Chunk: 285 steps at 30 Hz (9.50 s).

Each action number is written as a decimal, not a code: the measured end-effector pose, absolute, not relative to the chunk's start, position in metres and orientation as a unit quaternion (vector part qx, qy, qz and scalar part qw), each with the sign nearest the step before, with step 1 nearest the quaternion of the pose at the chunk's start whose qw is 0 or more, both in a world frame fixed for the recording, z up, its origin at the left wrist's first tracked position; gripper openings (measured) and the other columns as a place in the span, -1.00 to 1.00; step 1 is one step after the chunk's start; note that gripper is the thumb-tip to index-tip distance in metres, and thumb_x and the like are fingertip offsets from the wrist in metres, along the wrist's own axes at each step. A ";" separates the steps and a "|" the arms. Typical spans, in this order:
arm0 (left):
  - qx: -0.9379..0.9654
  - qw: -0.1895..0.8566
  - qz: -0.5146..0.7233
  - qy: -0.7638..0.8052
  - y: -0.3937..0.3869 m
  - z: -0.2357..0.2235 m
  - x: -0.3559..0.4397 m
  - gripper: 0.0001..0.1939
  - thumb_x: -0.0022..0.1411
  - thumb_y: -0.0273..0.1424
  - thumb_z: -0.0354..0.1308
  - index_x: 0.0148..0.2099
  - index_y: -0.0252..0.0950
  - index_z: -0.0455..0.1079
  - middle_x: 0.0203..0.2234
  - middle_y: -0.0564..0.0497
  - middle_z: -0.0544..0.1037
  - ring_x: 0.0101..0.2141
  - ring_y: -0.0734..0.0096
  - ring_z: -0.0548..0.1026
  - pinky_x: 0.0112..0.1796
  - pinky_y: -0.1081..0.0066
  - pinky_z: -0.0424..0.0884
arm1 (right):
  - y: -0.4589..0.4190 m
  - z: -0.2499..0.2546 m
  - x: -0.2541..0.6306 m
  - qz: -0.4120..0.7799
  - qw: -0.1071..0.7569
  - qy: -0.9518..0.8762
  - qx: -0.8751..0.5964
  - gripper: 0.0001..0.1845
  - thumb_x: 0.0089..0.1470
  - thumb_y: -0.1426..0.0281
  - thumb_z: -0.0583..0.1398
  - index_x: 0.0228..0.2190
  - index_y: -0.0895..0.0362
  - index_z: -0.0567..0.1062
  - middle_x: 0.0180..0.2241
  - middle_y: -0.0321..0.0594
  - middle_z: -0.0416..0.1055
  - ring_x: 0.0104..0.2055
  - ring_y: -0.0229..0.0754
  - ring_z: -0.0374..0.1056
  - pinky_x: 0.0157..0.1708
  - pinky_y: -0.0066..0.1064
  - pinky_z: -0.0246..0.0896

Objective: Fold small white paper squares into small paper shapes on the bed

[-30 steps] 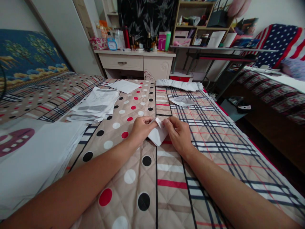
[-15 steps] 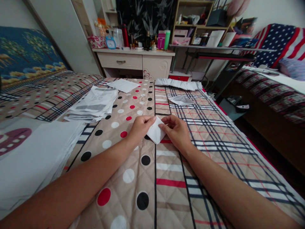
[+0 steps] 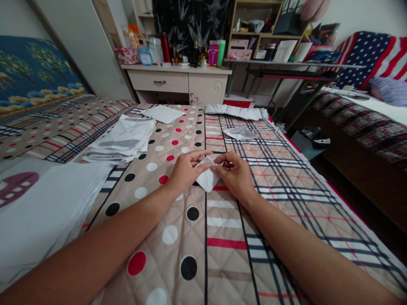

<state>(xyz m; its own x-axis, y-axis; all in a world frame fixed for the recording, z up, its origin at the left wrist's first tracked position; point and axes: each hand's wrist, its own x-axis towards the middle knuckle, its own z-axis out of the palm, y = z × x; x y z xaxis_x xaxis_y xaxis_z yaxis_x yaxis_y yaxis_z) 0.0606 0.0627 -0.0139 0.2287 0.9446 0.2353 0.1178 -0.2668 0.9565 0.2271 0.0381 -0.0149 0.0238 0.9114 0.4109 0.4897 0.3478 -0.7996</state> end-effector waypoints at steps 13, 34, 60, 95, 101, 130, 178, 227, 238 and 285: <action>0.764 0.323 0.320 0.458 0.076 -0.017 0.044 -0.77 -0.06 -0.29 0.35 -0.35 -0.33 0.55 -0.57 0.09 0.47 -0.56 0.56 0.30 -0.56 0.53 0.16 | 0.052 -0.010 0.247 0.362 0.292 -0.748 -0.474 -0.80 -0.18 0.42 0.33 -0.40 0.14 0.49 -0.55 -0.38 0.35 -0.53 -0.33 0.19 -0.53 -0.50 0.02; 0.754 0.320 0.354 0.451 0.076 -0.023 0.042 -0.81 -0.09 -0.33 0.37 -0.38 -0.29 0.55 -0.55 0.09 0.51 -0.54 0.55 0.33 -0.52 0.52 0.20 | 0.049 -0.015 0.245 0.265 0.339 -0.760 -0.487 -0.92 -0.14 0.43 0.33 -0.49 0.16 0.53 -0.49 -0.33 0.39 -0.50 -0.34 0.24 -0.50 -0.49 0.08; 0.820 0.284 0.320 0.380 0.076 -0.011 0.018 -0.92 0.00 -0.48 0.28 -0.38 -0.28 0.57 -0.50 0.01 0.53 -0.51 0.52 0.38 -0.50 0.50 0.24 | 0.043 -0.016 0.246 0.212 0.343 -0.813 -0.420 -0.81 0.01 0.53 0.22 -0.39 0.05 0.63 -0.39 -0.24 0.44 -0.32 -0.22 0.37 -0.31 -0.40 0.23; 0.870 0.239 0.313 0.298 0.079 -0.016 0.011 -0.84 0.06 -0.58 0.24 -0.37 -0.23 0.59 -0.48 0.04 0.53 -0.43 0.49 0.46 -0.38 0.48 0.33 | 0.031 -0.011 0.240 0.002 0.271 -0.901 -0.339 -0.78 -0.02 0.61 0.18 -0.43 0.12 0.59 -0.39 -0.19 0.44 -0.32 -0.19 0.28 -0.35 -0.40 0.13; 0.875 0.226 0.308 0.297 0.079 -0.014 0.011 -0.78 0.05 -0.64 0.21 -0.37 -0.23 0.59 -0.48 0.05 0.54 -0.43 0.49 0.46 -0.38 0.49 0.34 | 0.025 -0.005 0.237 -0.030 0.243 -0.914 -0.324 -0.78 0.01 0.60 0.17 -0.47 0.13 0.59 -0.38 -0.19 0.43 -0.32 -0.19 0.23 -0.38 -0.40 0.08; 0.863 0.115 0.244 0.427 0.060 -0.009 0.030 -0.69 0.02 -0.19 0.30 -0.51 -0.30 0.35 -0.49 0.08 0.40 -0.47 0.49 0.33 -0.47 0.44 0.15 | 0.017 -0.003 0.236 -0.043 0.184 -0.920 -0.344 -0.83 0.14 0.38 0.17 -0.42 0.11 0.56 -0.43 -0.20 0.38 -0.32 -0.16 0.20 -0.35 -0.32 -0.01; 0.697 0.323 0.430 0.474 0.054 -0.005 0.041 -0.66 -0.15 -0.22 0.40 -0.51 -0.34 0.37 -0.64 0.12 0.41 -0.60 0.57 0.26 -0.59 0.55 0.14 | 0.020 -0.006 0.229 0.377 0.482 -0.595 -0.521 -0.75 -0.02 0.23 0.25 -0.54 0.17 0.53 -0.60 -0.29 0.36 -0.55 -0.29 0.17 -0.55 -0.45 0.03; 0.663 0.399 0.379 0.508 0.046 0.005 0.044 -0.85 0.00 -0.39 0.17 -0.47 -0.35 0.50 -0.59 0.03 0.51 -0.53 0.50 0.39 -0.51 0.52 0.24 | 0.009 0.002 0.234 -0.053 0.371 -0.833 -0.406 -0.74 0.17 0.39 0.13 -0.56 0.14 0.34 -0.57 -0.30 0.25 -0.53 -0.30 0.10 -0.50 -0.39 -0.09; 0.604 0.519 0.436 0.420 0.042 0.006 0.050 -0.70 0.04 -0.24 0.31 -0.23 -0.35 0.49 -0.40 0.00 0.58 -0.45 0.52 0.49 -0.40 0.52 0.40 | 0.007 -0.004 0.229 0.160 0.484 -0.690 -0.514 -0.77 0.11 0.24 0.20 -0.42 0.15 0.54 -0.54 -0.27 0.44 -0.53 -0.27 0.29 -0.51 -0.44 0.16; 0.613 0.549 0.393 0.410 0.041 0.009 0.043 -0.78 0.01 -0.28 0.29 -0.51 -0.34 0.47 -0.66 0.06 0.46 -0.65 0.61 0.31 -0.64 0.56 0.14 | 0.011 -0.004 0.223 0.390 0.501 -0.595 -0.492 -0.68 -0.04 0.15 0.30 -0.48 0.18 0.54 -0.54 -0.23 0.48 -0.56 -0.27 0.31 -0.57 -0.47 0.21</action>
<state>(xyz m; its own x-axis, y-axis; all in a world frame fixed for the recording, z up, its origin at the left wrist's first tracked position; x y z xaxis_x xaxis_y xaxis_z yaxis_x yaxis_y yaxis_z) 0.0432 0.0406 0.0095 0.3552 0.9342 0.0328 0.0710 -0.0619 0.9956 0.2233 0.0107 -0.0041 -0.0139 0.9772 0.2119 0.1955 0.2104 -0.9579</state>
